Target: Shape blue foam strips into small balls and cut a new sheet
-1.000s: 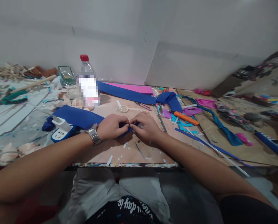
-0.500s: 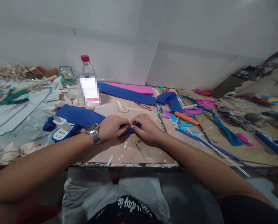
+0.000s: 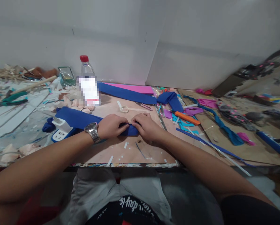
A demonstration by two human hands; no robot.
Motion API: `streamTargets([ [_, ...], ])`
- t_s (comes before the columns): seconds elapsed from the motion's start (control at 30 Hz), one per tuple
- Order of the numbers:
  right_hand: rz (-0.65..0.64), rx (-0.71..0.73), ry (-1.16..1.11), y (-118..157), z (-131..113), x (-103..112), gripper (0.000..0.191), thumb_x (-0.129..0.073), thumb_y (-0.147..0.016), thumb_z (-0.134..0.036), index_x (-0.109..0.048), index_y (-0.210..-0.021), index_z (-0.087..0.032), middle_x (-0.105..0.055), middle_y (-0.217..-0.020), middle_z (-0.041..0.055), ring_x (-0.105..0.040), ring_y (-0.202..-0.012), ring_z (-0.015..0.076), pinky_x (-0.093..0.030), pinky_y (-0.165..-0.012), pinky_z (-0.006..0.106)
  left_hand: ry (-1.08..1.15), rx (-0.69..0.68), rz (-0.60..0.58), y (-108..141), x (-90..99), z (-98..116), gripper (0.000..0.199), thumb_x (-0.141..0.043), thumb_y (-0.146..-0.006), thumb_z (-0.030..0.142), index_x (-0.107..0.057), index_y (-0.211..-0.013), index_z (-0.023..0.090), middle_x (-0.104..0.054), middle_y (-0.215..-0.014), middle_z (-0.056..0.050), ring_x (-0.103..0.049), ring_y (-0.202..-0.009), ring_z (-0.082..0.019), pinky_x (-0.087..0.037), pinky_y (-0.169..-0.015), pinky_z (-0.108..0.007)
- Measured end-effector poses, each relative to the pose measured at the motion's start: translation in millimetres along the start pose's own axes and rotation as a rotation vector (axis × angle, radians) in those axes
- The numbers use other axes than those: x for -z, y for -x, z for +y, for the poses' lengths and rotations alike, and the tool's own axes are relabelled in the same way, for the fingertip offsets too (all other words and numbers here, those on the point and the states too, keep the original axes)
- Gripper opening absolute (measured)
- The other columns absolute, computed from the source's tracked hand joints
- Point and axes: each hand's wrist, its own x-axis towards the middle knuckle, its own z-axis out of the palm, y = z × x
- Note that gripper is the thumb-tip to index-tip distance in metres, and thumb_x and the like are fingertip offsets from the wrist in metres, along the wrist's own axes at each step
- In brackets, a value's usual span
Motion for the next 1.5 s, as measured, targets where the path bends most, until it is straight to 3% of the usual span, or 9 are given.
streamTargets([
  [0.53,0.013,0.045,0.009,-0.7,4.8,0.5,0.012,-0.057,-0.099,-0.024,-0.067,-0.096,-0.019,-0.074,-0.099,0.0076,-0.062,-0.097,0.0234,-0.031,-0.096,0.042,0.082,-0.012,-0.015,-0.3,4.3,-0.8,0.028,-0.054,-0.096,0.037,-0.077,-0.098,0.020,-0.077,-0.087,-0.006,-0.066,-0.076,-0.020,-0.040,-0.070,-0.030],
  [0.67,0.028,0.039,-0.002,-0.7,7.8,-1.2,0.012,-0.056,-0.100,-0.024,-0.067,-0.097,-0.019,-0.074,-0.099,0.0076,-0.063,-0.098,0.0235,-0.031,-0.097,0.042,0.067,-0.005,0.005,-0.3,5.9,-1.3,0.023,-0.055,-0.090,0.029,-0.075,-0.095,0.020,-0.077,-0.086,-0.006,-0.065,-0.074,-0.021,-0.040,-0.070,-0.031],
  [1.17,0.089,0.003,-0.036,-1.3,8.1,-1.4,0.010,-0.058,-0.093,-0.024,-0.067,-0.089,-0.019,-0.075,-0.094,0.0062,-0.066,-0.091,0.0226,-0.034,-0.093,0.040,-0.109,0.187,-0.016,-3.6,7.1,-4.3,0.031,-0.042,-0.088,0.024,-0.072,-0.096,0.021,-0.076,-0.093,-0.010,-0.068,-0.085,-0.027,-0.043,-0.073,-0.036],
  [1.5,0.055,0.038,-0.026,-0.7,2.8,-1.2,0.013,-0.059,-0.095,-0.027,-0.070,-0.094,-0.019,-0.076,-0.093,0.0055,-0.066,-0.091,0.0226,-0.032,-0.092,0.040,0.119,0.014,-0.029,-0.9,4.3,0.2,0.028,-0.043,-0.093,0.029,-0.069,-0.091,0.018,-0.071,-0.083,-0.006,-0.060,-0.075,-0.021,-0.039,-0.072,-0.033],
])
